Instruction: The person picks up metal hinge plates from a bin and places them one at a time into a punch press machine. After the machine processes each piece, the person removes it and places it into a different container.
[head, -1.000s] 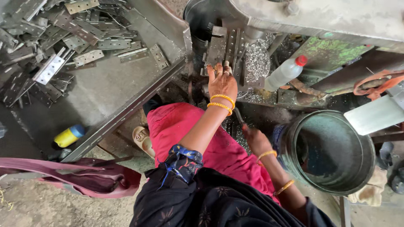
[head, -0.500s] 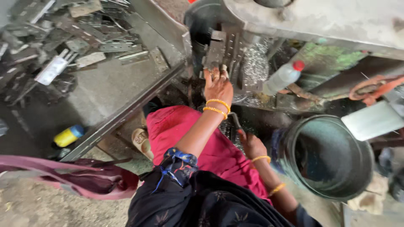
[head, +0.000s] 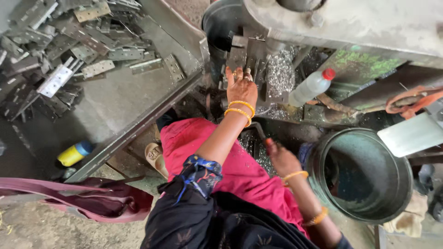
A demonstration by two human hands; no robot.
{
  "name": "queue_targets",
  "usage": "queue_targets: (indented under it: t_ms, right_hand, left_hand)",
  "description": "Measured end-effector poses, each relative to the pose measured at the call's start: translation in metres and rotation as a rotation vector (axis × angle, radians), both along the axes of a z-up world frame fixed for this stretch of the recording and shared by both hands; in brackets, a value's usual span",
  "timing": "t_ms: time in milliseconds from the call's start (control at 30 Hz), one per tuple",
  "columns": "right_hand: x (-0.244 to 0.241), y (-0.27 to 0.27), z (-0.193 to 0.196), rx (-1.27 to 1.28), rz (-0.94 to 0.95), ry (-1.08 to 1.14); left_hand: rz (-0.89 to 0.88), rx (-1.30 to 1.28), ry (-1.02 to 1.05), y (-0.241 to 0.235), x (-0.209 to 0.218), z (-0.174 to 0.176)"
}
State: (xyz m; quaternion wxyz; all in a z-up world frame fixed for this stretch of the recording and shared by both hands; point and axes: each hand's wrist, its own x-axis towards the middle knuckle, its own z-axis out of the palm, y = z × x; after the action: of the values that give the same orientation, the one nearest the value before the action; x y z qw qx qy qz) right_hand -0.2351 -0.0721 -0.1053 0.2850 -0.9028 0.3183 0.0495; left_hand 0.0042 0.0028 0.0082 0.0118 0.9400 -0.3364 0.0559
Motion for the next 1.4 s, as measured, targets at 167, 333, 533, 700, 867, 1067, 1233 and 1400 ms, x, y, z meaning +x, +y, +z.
queue_targets:
  t_ms: [167,333,533,700,867,1067,1233,1400]
  right_hand:
    - [0.013,-0.01,-0.002,-0.124,-0.088,0.14]
    - [0.005,0.006,-0.016,0.17,-0.01,0.015]
    - [-0.002,-0.025,-0.035,-0.313,0.29,0.015]
    - [0.006,0.004,-0.057,-0.018,0.066,-0.057]
    - [0.0,0.023,0.062,-0.242,0.08,0.208]
    - [0.013,0.025,0.095,-0.17,0.166,0.061]
    - [0.017,0.018,0.09,-0.153,0.135,0.059]
    - [0.018,0.015,0.087,-0.073,0.106,0.112]
  left_hand:
    - [0.012,0.081,0.015,-0.019,0.015,0.011]
    - [0.016,-0.068,-0.002,-0.011,0.016,0.001]
    - [-0.025,0.112,0.087,-0.024,0.029,0.014]
    - [-0.014,0.057,0.038,-0.033,0.034,0.003]
    - [-0.068,0.011,-0.015,-0.004,0.017,-0.008]
    - [-0.452,-0.278,-0.367,0.087,-0.035,-0.026]
    - [-0.316,-0.379,-0.241,0.031,-0.039,0.038]
    - [-0.107,0.19,-0.067,-0.026,-0.048,0.053]
